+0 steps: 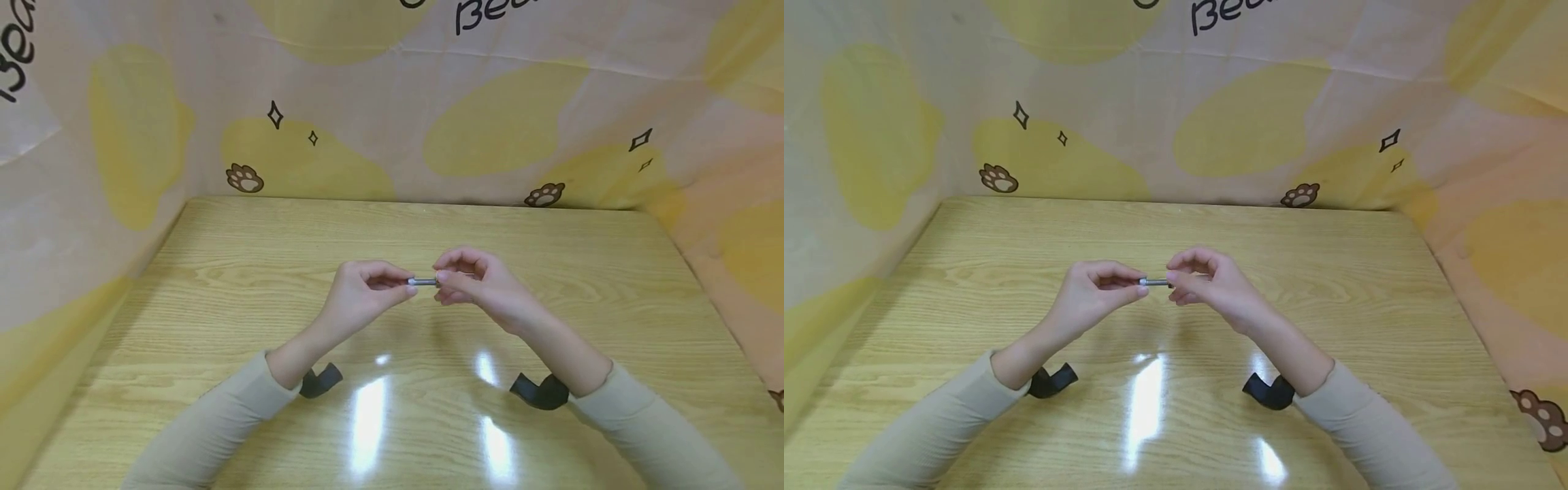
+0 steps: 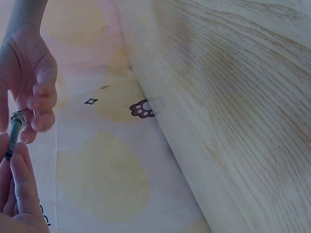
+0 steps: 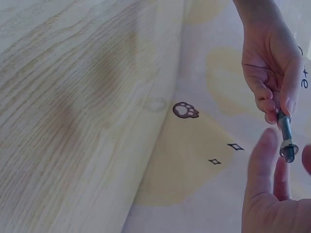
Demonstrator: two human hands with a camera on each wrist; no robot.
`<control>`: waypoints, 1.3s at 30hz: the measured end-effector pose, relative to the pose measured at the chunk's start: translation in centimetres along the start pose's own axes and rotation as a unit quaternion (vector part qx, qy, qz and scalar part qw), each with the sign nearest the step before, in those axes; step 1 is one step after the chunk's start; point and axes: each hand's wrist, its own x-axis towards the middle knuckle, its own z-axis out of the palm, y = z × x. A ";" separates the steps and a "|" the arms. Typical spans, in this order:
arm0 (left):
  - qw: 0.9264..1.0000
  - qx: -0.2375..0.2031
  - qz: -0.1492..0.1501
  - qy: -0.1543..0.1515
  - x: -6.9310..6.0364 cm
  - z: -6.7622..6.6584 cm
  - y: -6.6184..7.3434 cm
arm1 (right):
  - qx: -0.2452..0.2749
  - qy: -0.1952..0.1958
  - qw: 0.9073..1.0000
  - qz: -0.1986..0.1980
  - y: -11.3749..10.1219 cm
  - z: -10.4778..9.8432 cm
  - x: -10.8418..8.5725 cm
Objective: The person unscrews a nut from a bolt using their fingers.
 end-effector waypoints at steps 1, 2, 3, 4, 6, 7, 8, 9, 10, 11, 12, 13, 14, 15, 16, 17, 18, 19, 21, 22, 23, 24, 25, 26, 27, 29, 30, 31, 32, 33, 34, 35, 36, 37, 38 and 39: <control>1.000 -0.001 0.000 -0.002 0.0 0.0 0.0 | 0.001 0.001 1.000 0.006 0.0 0.1 0.0; 1.000 -0.002 -0.001 -0.002 -0.1 0.0 0.0 | 0.003 0.001 1.000 0.010 0.1 0.1 0.1; 1.000 -0.003 -0.002 -0.002 -0.2 -0.1 0.0 | 0.005 0.000 1.000 0.014 0.2 0.2 0.2; 1.000 -0.003 -0.004 -0.001 -0.3 -0.2 0.1 | 0.009 -0.002 1.000 0.013 0.2 0.3 0.2; 1.000 -0.006 -0.008 0.000 -0.5 -0.4 0.1 | 0.009 -0.006 1.000 0.005 0.3 0.4 0.3; 1.000 -0.006 -0.011 0.001 -0.6 -0.5 0.2 | 0.007 -0.011 1.000 -0.002 0.3 0.4 0.3; 1.000 -0.004 -0.013 0.003 -0.7 -0.6 0.2 | 0.005 -0.014 1.000 -0.009 0.3 0.4 0.3; 1.000 -0.003 -0.015 0.004 -0.7 -0.7 0.3 | 0.001 -0.014 1.000 -0.014 0.2 0.5 0.3; 1.000 -0.004 -0.016 0.004 -0.6 -0.7 0.3 | -0.003 -0.013 1.000 -0.017 0.2 0.4 0.2; 1.000 -0.004 -0.017 0.004 -0.6 -0.6 0.3 | -0.006 -0.009 1.000 -0.016 0.1 0.4 0.2; 1.000 -0.004 -0.017 0.003 -0.5 -0.5 0.3 | -0.007 -0.006 1.000 -0.015 0.1 0.3 0.2; 1.000 -0.005 -0.017 0.002 -0.4 -0.4 0.3 | -0.006 -0.005 1.000 -0.012 0.1 0.2 0.2; 1.000 -0.007 -0.016 0.001 -0.3 -0.3 0.3 | -0.005 -0.002 1.000 -0.008 0.1 0.2 0.2; 1.000 -0.008 -0.014 -0.001 -0.3 -0.3 0.3 | -0.002 0.000 1.000 -0.004 0.1 0.1 0.2; 1.000 -0.010 -0.012 -0.002 -0.2 -0.2 0.3 | 0.004 -0.001 1.000 -0.004 0.1 0.0 0.2; 1.000 -0.012 -0.011 -0.004 -0.2 -0.2 0.3 | 0.011 -0.003 1.000 -0.004 0.2 0.0 0.1; 1.000 -0.013 -0.011 -0.005 -0.2 -0.1 0.3 | 0.016 -0.006 1.000 -0.007 0.2 -0.1 0.1; 1.000 -0.014 -0.010 -0.004 -0.2 -0.1 0.3 | 0.017 -0.008 1.000 -0.011 0.2 -0.2 0.1; 1.000 -0.012 -0.008 -0.002 -0.2 -0.2 0.3 | 0.018 -0.010 1.000 -0.022 0.1 -0.3 0.0; 1.000 -0.011 -0.007 0.001 -0.2 -0.2 0.3 | 0.016 -0.010 0.999 -0.026 0.1 -0.3 0.0; 1.000 -0.010 -0.006 0.003 -0.2 -0.2 0.3 | 0.015 -0.009 0.999 -0.028 0.1 -0.3 0.0; 1.000 -0.009 -0.005 0.005 -0.1 -0.2 0.3 | 0.012 -0.008 1.000 -0.028 0.0 -0.3 0.0; 1.000 -0.008 -0.003 0.006 -0.1 -0.1 0.3 | 0.013 -0.008 1.000 -0.025 0.0 -0.3 0.0; 1.000 -0.009 -0.003 0.007 -0.1 -0.1 0.4 | 0.016 -0.009 1.000 -0.019 0.0 -0.3 0.0; 1.000 -0.010 -0.003 0.006 0.0 -0.1 0.4 | 0.019 -0.009 1.000 -0.013 0.0 -0.3 0.0; 1.000 -0.012 -0.005 0.006 0.0 0.0 0.5 | 0.024 -0.010 1.000 -0.003 0.0 -0.2 0.0; 1.000 -0.012 -0.006 0.006 0.0 0.0 0.5 | 0.025 -0.010 1.000 -0.002 0.0 -0.2 0.0; 1.000 -0.013 -0.006 0.006 0.0 0.0 0.6 | 0.025 -0.010 1.000 -0.005 0.0 -0.2 0.0; 1.000 -0.012 -0.006 0.006 0.1 0.0 0.6 | 0.023 -0.009 1.000 -0.010 -0.1 -0.3 -0.1; 1.000 -0.010 -0.006 0.005 0.1 0.0 0.6 | 0.020 -0.009 1.000 -0.018 -0.1 -0.3 -0.1; 1.000 -0.010 -0.004 0.006 0.1 0.0 0.6 | 0.017 -0.009 1.000 -0.025 -0.2 -0.3 -0.2; 1.000 -0.009 -0.003 0.006 0.1 0.0 0.7 | 0.016 -0.007 0.999 -0.029 -0.2 -0.4 -0.2; 1.000 -0.009 -0.003 0.006 0.1 0.0 0.7 | 0.014 -0.007 0.999 -0.032 -0.3 -0.4 -0.2; 1.000 -0.009 -0.001 0.005 0.1 0.0 0.7 | 0.014 -0.007 0.999 -0.032 -0.4 -0.4 -0.2; 1.000 -0.008 -0.001 0.005 0.2 0.0 0.7 | 0.014 -0.006 0.999 -0.028 -0.5 -0.4 -0.2; 1.000 -0.008 -0.001 0.005 0.2 0.1 0.7 | 0.015 -0.005 1.000 -0.021 -0.5 -0.4 -0.2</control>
